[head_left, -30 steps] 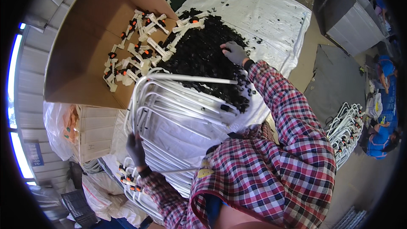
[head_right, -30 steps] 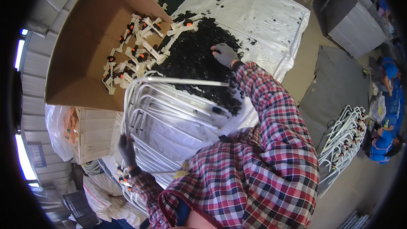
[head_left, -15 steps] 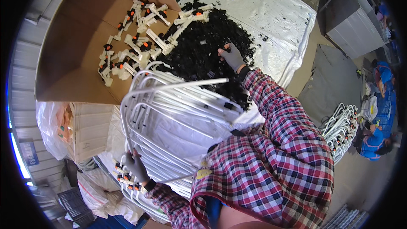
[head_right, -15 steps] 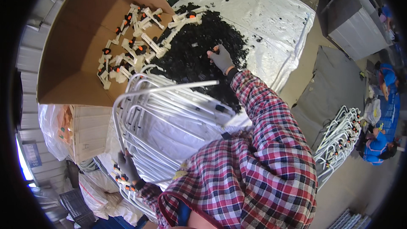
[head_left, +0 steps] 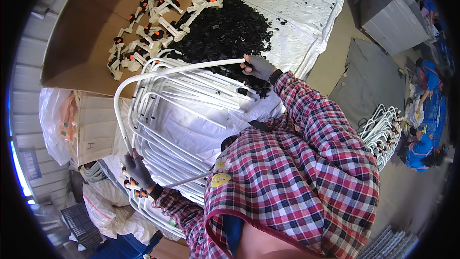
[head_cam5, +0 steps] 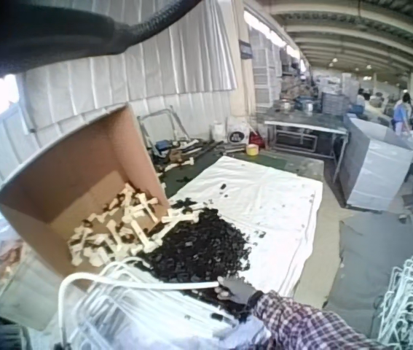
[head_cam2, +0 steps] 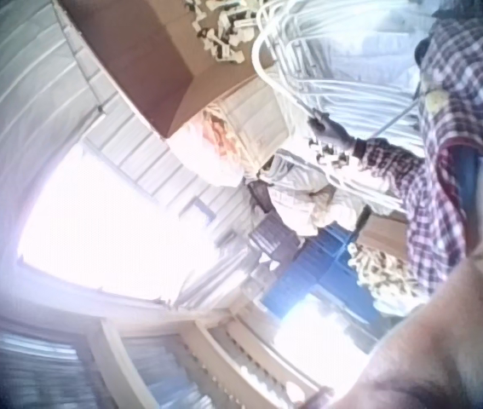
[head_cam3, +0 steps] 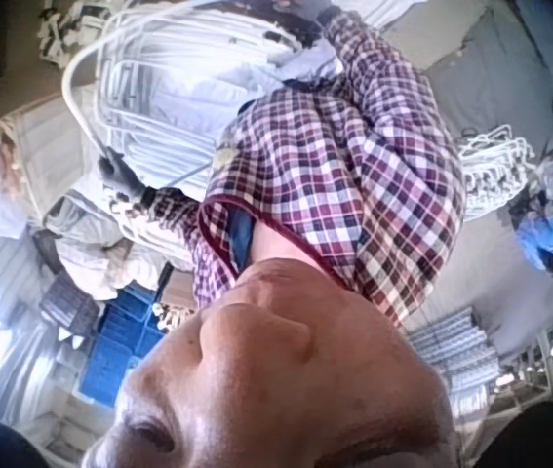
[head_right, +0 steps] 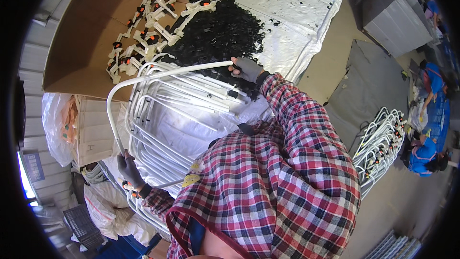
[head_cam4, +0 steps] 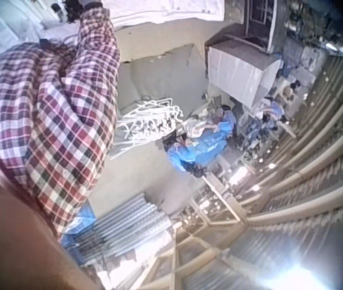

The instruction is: The person repeatedly picks up white metal frame pieces and small black plastic components from a table, attaches the components to the frames, and places the assembled units into a stack. The process is repeated continuously throughout the clip.

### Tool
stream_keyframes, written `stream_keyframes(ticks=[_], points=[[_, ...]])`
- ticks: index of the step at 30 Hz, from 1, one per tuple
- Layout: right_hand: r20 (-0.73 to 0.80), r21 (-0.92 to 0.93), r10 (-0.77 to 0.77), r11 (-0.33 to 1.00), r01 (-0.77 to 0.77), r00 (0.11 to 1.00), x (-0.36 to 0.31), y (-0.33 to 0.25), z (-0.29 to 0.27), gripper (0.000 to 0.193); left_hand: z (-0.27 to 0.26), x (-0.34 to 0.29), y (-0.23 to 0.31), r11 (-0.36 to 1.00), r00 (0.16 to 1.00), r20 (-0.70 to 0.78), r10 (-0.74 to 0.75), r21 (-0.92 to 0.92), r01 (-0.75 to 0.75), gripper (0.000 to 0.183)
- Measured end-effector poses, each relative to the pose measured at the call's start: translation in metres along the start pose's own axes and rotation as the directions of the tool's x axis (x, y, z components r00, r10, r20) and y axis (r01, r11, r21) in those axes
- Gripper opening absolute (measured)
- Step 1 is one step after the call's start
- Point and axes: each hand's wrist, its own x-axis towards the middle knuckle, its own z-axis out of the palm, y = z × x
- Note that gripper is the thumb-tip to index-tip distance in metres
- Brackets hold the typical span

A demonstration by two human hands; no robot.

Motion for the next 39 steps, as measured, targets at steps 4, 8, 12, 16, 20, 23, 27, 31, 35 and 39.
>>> stream_keyframes(ticks=[4, 8, 12, 16, 20, 23, 27, 31, 35, 39], points=[[0.142, 0.064, 0.067, 0.995, -0.077, 0.988, -0.009, -0.002, 0.0, 0.03, -0.004, -0.007, -0.014, 0.999, 0.998, -0.054, 0.035, -0.035, -0.037, 0.019], [0.175, -0.015, 0.083, 0.997, -0.082, 0.981, -0.009, -0.007, 0.001, 0.028, -0.004, -0.012, -0.012, 0.997, 0.99, -0.112, 0.083, 0.003, -0.083, 0.018], [0.248, -0.02, 0.047, 0.999, -0.043, 0.968, 0.002, -0.002, -0.009, 0.027, -0.007, -0.008, -0.028, 0.995, 0.995, -0.089, 0.046, -0.086, -0.054, 0.018], [0.369, -0.039, 0.062, 0.998, -0.051, 0.927, 0.005, -0.008, -0.004, 0.031, -0.008, -0.004, -0.024, 0.995, 0.994, -0.089, 0.057, -0.08, -0.064, 0.017], [0.267, -0.511, -0.066, 0.836, 0.199, 0.961, -0.01, -0.027, 0.01, 0.03, -0.012, -0.012, -0.015, 0.996, 0.999, -0.034, -0.039, -0.088, 0.036, 0.018], [0.261, -0.962, -0.037, -0.09, 0.257, 0.965, -0.008, -0.069, 0.031, 0.038, -0.007, -0.016, 0.002, 0.997, 0.999, -0.015, 0.03, -0.068, -0.031, 0.016], [0.668, -0.732, -0.35, -0.465, 0.498, 0.656, 0.009, -0.052, 0.118, 0.048, 0.017, -0.002, 0.065, 0.987, 0.985, 0.074, 0.157, 0.032, -0.159, 0.031], [0.589, -0.78, -0.63, -0.281, 0.559, 0.506, 0.032, -0.08, 0.232, 0.039, 0.071, 0.014, 0.142, 0.895, 0.921, 0.183, 0.344, 0.232, -0.381, 0.047], [0.914, -0.283, -0.023, -0.753, 0.594, 0.406, 0.062, -0.023, 0.303, 0.025, 0.106, 0.025, 0.159, 0.83, 0.886, 0.173, 0.43, 0.31, -0.464, 0.055], [0.98, -0.105, 0.102, -0.469, 0.877, 0.172, 0.075, -0.004, 0.308, 0.032, 0.134, 0.059, 0.134, 0.925, 0.904, 0.246, 0.349, 0.063, -0.375, 0.042]])
